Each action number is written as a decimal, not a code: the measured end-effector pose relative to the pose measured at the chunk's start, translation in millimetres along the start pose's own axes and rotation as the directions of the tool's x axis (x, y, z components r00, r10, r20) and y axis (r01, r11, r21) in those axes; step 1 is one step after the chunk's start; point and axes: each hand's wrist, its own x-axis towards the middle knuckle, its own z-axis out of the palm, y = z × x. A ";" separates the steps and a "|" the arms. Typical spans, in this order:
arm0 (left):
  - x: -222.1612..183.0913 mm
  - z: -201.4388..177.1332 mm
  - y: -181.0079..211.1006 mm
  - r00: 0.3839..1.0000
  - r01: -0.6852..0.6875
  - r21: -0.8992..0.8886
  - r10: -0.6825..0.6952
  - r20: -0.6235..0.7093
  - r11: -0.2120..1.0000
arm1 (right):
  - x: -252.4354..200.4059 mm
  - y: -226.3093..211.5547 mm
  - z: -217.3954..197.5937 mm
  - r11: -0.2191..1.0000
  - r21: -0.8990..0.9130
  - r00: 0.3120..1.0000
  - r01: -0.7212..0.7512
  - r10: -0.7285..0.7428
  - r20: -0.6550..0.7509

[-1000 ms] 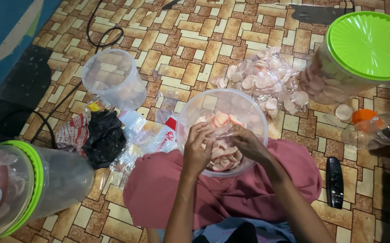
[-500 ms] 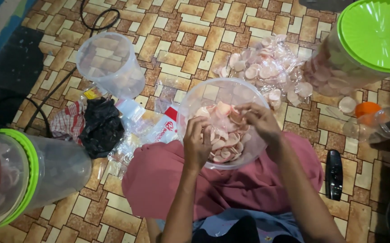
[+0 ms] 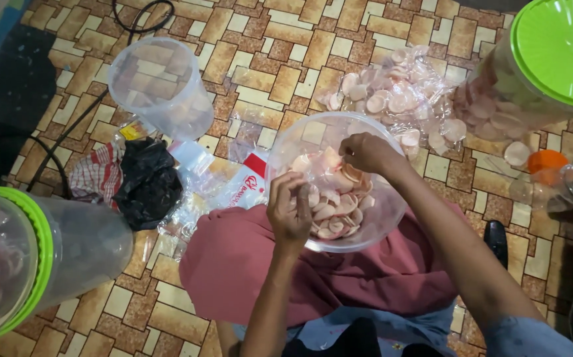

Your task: A person sitting on the floor picks up snacks from a pile and places them into a clear plastic container.

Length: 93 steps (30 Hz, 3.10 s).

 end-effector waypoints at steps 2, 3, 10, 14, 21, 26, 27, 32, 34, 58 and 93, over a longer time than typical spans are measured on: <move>-0.2 0.0 -1.8 1.000 0.005 0.001 -0.005 -0.002 1.000 | 13.7 6.8 16.4 0.997 -0.067 0.997 -0.029 0.034 0.075; -0.7 -0.1 -2.6 1.000 0.006 0.000 -0.006 -0.005 1.000 | 19.9 10.4 25.3 0.989 -0.136 0.987 -0.053 0.073 0.143; 1.2 0.0 3.2 1.000 0.002 -0.040 -0.002 0.021 0.999 | 6.9 17.5 66.1 0.968 -0.250 0.931 0.011 0.081 0.355; 1.5 -0.7 3.9 1.000 0.011 -0.032 -0.011 0.014 0.999 | 5.0 5.7 72.3 0.978 -0.207 0.930 0.025 0.053 0.363; 4.2 -1.4 10.0 0.999 0.024 -0.035 -0.022 0.037 0.999 | -0.9 8.6 84.1 0.989 -0.134 0.931 0.061 -0.007 0.366; 4.4 -1.5 10.1 0.998 0.041 -0.063 -0.038 0.051 0.997 | -3.0 15.1 89.6 0.993 -0.086 0.933 0.085 -0.049 0.355; 4.3 -1.4 10.4 0.998 0.047 -0.067 -0.044 0.054 0.997 | -3.8 16.2 90.8 0.993 -0.076 0.933 0.091 -0.058 0.354; 4.3 -1.8 9.5 0.998 0.030 -0.070 -0.027 0.049 0.997 | -21.5 37.8 112.7 0.992 -0.025 0.935 0.120 -0.104 0.339; 4.2 -1.8 7.9 0.999 0.027 -0.076 -0.024 0.042 0.997 | -32.6 49.2 121.3 0.991 -0.006 0.936 0.130 -0.121 0.332; 4.2 -1.1 5.9 1.000 0.019 -0.005 -0.019 0.019 1.000 | 9.9 -2.4 77.6 0.935 0.195 0.917 0.297 -0.336 0.216; -4.8 5.7 -14.8 0.984 -0.050 0.084 0.035 0.174 0.995 | -91.1 -17.9 6.3 0.282 0.880 0.906 0.382 0.073 -0.417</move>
